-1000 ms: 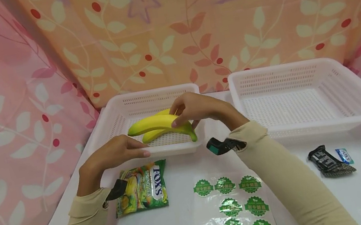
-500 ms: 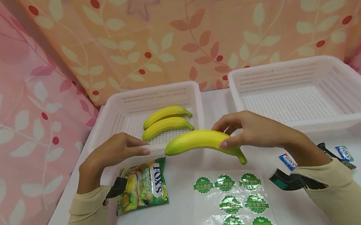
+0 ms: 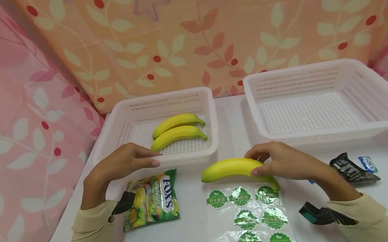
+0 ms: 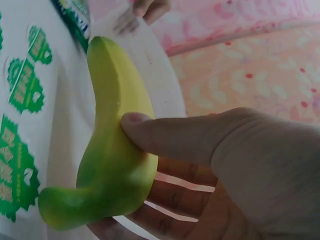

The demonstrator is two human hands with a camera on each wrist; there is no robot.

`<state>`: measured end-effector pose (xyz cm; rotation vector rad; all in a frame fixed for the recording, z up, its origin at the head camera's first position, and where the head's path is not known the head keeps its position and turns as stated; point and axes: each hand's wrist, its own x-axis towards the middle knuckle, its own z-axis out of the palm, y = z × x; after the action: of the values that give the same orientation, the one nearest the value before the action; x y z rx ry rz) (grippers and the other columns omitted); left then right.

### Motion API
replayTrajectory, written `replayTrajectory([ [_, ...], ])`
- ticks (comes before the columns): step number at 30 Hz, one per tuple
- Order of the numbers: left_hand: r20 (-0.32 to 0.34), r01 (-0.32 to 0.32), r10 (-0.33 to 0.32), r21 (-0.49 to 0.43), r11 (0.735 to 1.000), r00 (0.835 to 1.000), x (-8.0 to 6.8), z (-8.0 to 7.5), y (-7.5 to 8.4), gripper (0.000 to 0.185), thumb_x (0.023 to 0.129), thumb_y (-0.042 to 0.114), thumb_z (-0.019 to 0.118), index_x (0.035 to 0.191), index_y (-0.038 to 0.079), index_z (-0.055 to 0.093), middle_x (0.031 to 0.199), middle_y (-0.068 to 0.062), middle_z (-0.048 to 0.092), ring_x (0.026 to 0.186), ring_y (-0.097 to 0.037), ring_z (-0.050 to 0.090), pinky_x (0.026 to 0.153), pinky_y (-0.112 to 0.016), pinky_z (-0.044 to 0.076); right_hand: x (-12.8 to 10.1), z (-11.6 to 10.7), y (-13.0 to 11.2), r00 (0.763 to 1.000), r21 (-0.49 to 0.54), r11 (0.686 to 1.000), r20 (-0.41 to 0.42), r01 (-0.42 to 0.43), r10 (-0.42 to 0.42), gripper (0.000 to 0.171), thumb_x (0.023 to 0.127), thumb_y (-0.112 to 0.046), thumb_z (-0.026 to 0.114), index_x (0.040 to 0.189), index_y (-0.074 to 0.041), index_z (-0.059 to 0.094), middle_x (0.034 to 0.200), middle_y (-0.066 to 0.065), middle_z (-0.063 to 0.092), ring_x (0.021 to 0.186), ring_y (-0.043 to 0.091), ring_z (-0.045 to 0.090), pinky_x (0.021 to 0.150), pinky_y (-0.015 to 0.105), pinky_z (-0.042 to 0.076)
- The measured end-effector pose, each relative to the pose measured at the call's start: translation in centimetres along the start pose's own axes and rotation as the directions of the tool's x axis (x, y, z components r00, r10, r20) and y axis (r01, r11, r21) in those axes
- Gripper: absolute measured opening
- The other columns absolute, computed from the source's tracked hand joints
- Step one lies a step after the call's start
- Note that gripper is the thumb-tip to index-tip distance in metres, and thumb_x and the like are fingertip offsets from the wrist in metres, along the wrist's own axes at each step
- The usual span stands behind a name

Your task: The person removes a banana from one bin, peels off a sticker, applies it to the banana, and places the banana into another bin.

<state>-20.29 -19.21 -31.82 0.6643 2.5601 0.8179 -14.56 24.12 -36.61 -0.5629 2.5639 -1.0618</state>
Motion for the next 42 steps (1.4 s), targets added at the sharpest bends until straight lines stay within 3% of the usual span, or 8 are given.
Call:
replayTrajectory([
  [10, -0.066, -0.035, 0.035, 0.006, 0.999, 0.997, -0.2, 0.5, 1.3, 0.039, 0.100, 0.032, 0.075, 0.134, 0.012, 0.075, 0.132, -0.005, 0.074, 0.122, -0.022, 0.067, 0.104, -0.048, 0.055, 1.0, 1.0, 1.7, 1.000, -0.025, 1.000, -0.015, 0.008, -0.008, 0.044, 0.094, -0.030, 0.081, 0.132, -0.010, 0.071, 0.112, -0.002, 0.074, 0.105, 0.018, 0.067, 0.086, 0.038, 0.054],
  [13, -0.159, -0.121, 0.123, 0.017, 0.992, 0.980, -0.4, 1.2, 3.0, 0.038, 0.100, 0.031, 0.076, 0.133, 0.013, 0.075, 0.127, -0.001, 0.076, 0.118, -0.019, 0.068, 0.103, -0.046, 0.056, 1.1, 1.1, 1.9, 1.000, -0.032, 0.999, -0.027, -0.003, 0.002, 0.046, 0.095, -0.030, 0.080, 0.134, -0.007, 0.070, 0.114, 0.001, 0.074, 0.107, 0.020, 0.067, 0.088, 0.039, 0.057],
  [16, -0.213, -0.242, 0.247, 0.047, 0.969, 0.945, -0.5, 2.3, 5.0, 0.033, 0.100, 0.029, 0.077, 0.129, 0.015, 0.076, 0.116, 0.004, 0.076, 0.107, -0.014, 0.069, 0.098, -0.042, 0.057, 1.1, 1.2, 1.9, 0.999, -0.046, 0.999, -0.039, -0.007, 0.005, 0.046, 0.097, -0.029, 0.078, 0.136, -0.005, 0.069, 0.117, 0.004, 0.074, 0.109, 0.022, 0.068, 0.089, 0.042, 0.059],
  [20, -0.099, -0.323, 0.330, 0.080, 0.943, 0.939, -0.5, 4.6, 7.5, 0.033, 0.101, 0.027, 0.076, 0.132, 0.015, 0.074, 0.112, 0.008, 0.074, 0.101, -0.007, 0.066, 0.093, -0.032, 0.057, 1.0, 1.3, 1.8, 0.998, -0.068, 0.998, -0.055, -0.006, 0.002, 0.046, 0.099, -0.030, 0.076, 0.136, -0.003, 0.068, 0.120, 0.007, 0.074, 0.110, 0.024, 0.067, 0.090, 0.045, 0.060],
  [24, 0.089, -0.320, 0.311, 0.111, 0.941, 0.946, 0.6, 7.9, 8.8, 0.042, 0.100, 0.030, 0.076, 0.139, 0.016, 0.070, 0.125, 0.005, 0.071, 0.112, -0.009, 0.064, 0.099, -0.027, 0.053, 1.0, 1.5, 1.7, 0.998, -0.075, 0.997, -0.062, -0.008, 0.003, 0.047, 0.100, -0.032, 0.075, 0.137, -0.003, 0.068, 0.123, 0.010, 0.073, 0.112, 0.026, 0.068, 0.091, 0.048, 0.060],
  [27, 0.162, -0.324, 0.297, 0.174, 0.930, 0.941, 1.7, 10.7, 9.0, 0.048, 0.099, 0.034, 0.078, 0.142, 0.016, 0.067, 0.133, 0.001, 0.067, 0.119, -0.011, 0.061, 0.104, -0.026, 0.050, 1.0, 1.6, 1.8, 0.998, -0.079, 0.997, -0.063, -0.009, 0.004, 0.047, 0.101, -0.032, 0.074, 0.137, -0.002, 0.068, 0.125, 0.012, 0.073, 0.113, 0.028, 0.068, 0.092, 0.050, 0.060],
  [33, 0.136, -0.325, 0.296, 0.352, 0.878, 0.945, 2.8, 14.2, 8.5, 0.059, 0.092, 0.037, 0.084, 0.145, 0.020, 0.065, 0.136, 0.000, 0.064, 0.120, -0.010, 0.059, 0.103, -0.025, 0.050, 1.1, 1.5, 2.1, 0.998, -0.080, 0.997, -0.065, -0.020, 0.015, 0.047, 0.101, -0.033, 0.074, 0.138, -0.004, 0.067, 0.127, 0.011, 0.072, 0.113, 0.027, 0.068, 0.093, 0.049, 0.060],
  [42, 0.100, -0.284, 0.270, 0.473, 0.834, 0.958, 2.7, 15.3, 8.3, 0.060, 0.087, 0.037, 0.089, 0.139, 0.019, 0.066, 0.127, 0.000, 0.059, 0.105, -0.012, 0.056, 0.084, -0.025, 0.049, 0.9, 1.4, 2.2, 0.997, -0.076, 0.997, -0.073, -0.005, -0.001, 0.045, 0.102, -0.031, 0.073, 0.138, -0.005, 0.068, 0.127, 0.012, 0.072, 0.114, 0.028, 0.068, 0.091, 0.048, 0.061],
])
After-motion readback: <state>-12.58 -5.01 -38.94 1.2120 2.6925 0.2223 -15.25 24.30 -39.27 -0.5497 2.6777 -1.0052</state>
